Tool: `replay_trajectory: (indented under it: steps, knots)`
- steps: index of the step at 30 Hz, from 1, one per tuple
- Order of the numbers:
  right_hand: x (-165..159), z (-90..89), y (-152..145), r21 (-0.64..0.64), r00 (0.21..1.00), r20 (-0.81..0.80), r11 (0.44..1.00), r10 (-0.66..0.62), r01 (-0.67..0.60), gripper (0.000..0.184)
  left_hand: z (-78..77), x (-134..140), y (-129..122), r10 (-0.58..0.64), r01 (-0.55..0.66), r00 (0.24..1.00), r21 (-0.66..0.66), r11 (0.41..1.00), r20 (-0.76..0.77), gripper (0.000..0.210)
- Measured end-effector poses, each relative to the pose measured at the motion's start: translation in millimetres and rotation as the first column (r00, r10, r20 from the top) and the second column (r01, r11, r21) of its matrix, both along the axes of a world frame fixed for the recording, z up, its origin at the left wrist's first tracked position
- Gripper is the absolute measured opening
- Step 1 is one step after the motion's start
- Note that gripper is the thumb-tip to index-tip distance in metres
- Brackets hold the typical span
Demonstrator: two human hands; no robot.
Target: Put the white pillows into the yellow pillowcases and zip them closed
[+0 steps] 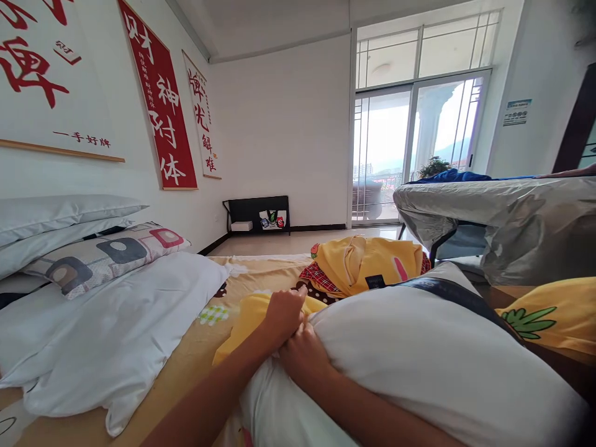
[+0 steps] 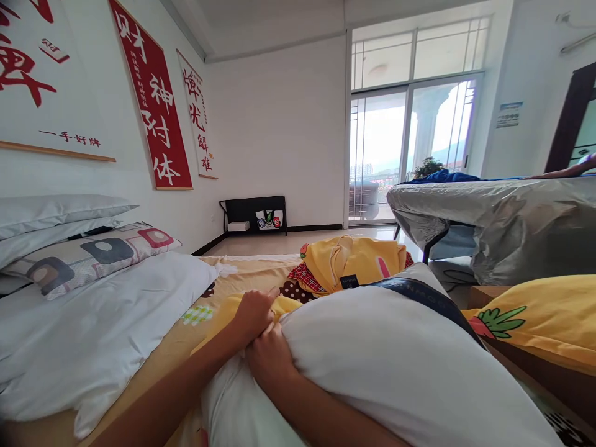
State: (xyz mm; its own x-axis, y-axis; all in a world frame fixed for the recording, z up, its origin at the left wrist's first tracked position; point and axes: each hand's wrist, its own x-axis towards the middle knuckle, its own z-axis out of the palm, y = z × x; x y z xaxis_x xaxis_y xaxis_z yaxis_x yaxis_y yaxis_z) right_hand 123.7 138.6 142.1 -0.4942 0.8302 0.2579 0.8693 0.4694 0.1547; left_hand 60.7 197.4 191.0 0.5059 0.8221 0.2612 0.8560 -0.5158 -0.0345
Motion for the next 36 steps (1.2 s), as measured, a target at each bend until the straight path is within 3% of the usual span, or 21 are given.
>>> replay_trajectory:
  steps: [2,4,6,8,9,12,13,15,17,19,24,27,30,36]
  knots:
    - [13.7,12.2,-1.3,0.031,0.997,0.040,0.997,-0.067,0.066,0.028,-2.0,-6.4,-2.9,0.039,-0.039,0.999,0.005,0.999,0.029,0.030]
    - [32.7,31.9,-5.3,0.028,0.999,0.022,0.999,-0.035,0.034,0.027,-7.8,-15.5,-5.5,0.080,-0.080,0.994,-0.006,0.997,0.070,0.028]
    - [57.8,56.0,-8.3,-0.083,0.995,-0.047,0.992,0.088,-0.091,0.035,-16.3,-23.8,-8.2,0.118,-0.116,0.984,-0.024,0.993,0.133,0.029]
    - [87.3,77.6,-7.7,-0.243,0.971,-0.146,0.945,0.189,-0.220,0.050,-25.3,-29.0,-11.1,0.146,-0.140,0.967,-0.044,0.989,0.207,0.032]
    - [101.7,84.7,-6.2,-0.260,0.967,-0.195,0.942,0.164,-0.213,0.060,-29.4,-30.4,-12.4,0.150,-0.142,0.958,-0.050,0.989,0.242,0.033]
    - [130.7,85.0,-2.5,-0.297,0.979,-0.201,0.954,-0.029,-0.032,0.088,-37.7,-30.1,-15.7,0.113,-0.106,0.937,-0.038,0.994,0.331,0.036]
    - [133.0,79.2,-2.9,-0.307,0.980,-0.188,0.952,-0.067,0.006,0.088,-38.6,-28.9,-16.2,0.094,-0.089,0.929,-0.031,0.996,0.358,0.036]
    - [127.2,65.3,-6.7,-0.287,0.978,-0.186,0.957,-0.099,0.043,0.067,-36.3,-25.4,-15.7,0.078,-0.068,0.904,-0.039,0.997,0.421,0.034]
    - [113.9,57.7,-12.2,-0.207,0.971,-0.197,0.974,-0.133,0.091,0.040,-26.9,-20.9,-13.4,0.081,-0.056,0.853,-0.064,0.996,0.515,0.034]
    - [102.0,64.4,-16.2,-0.132,0.966,-0.177,0.977,-0.187,0.165,0.029,-9.7,-15.8,-10.4,0.064,-0.032,0.790,-0.063,0.997,0.609,0.037]
    - [95.8,130.7,-16.1,0.025,0.966,-0.061,0.967,-0.252,0.254,0.037,52.2,-0.6,-10.8,-0.084,0.017,0.636,0.095,0.995,0.767,0.038]
    - [95.2,160.4,-11.3,0.162,0.973,-0.004,0.960,-0.230,0.228,0.037,76.7,8.2,-15.0,-0.158,0.015,0.580,0.183,0.983,0.799,0.033]
    - [89.7,151.6,-2.2,0.233,0.976,0.018,0.950,-0.217,0.207,0.033,77.0,14.8,-14.2,-0.153,-0.028,0.642,0.223,0.974,0.751,0.031]
    - [78.6,69.7,34.7,0.195,0.995,0.000,0.976,-0.095,0.093,0.017,43.8,28.7,-6.6,-0.012,-0.065,0.898,0.158,0.985,0.439,0.032]
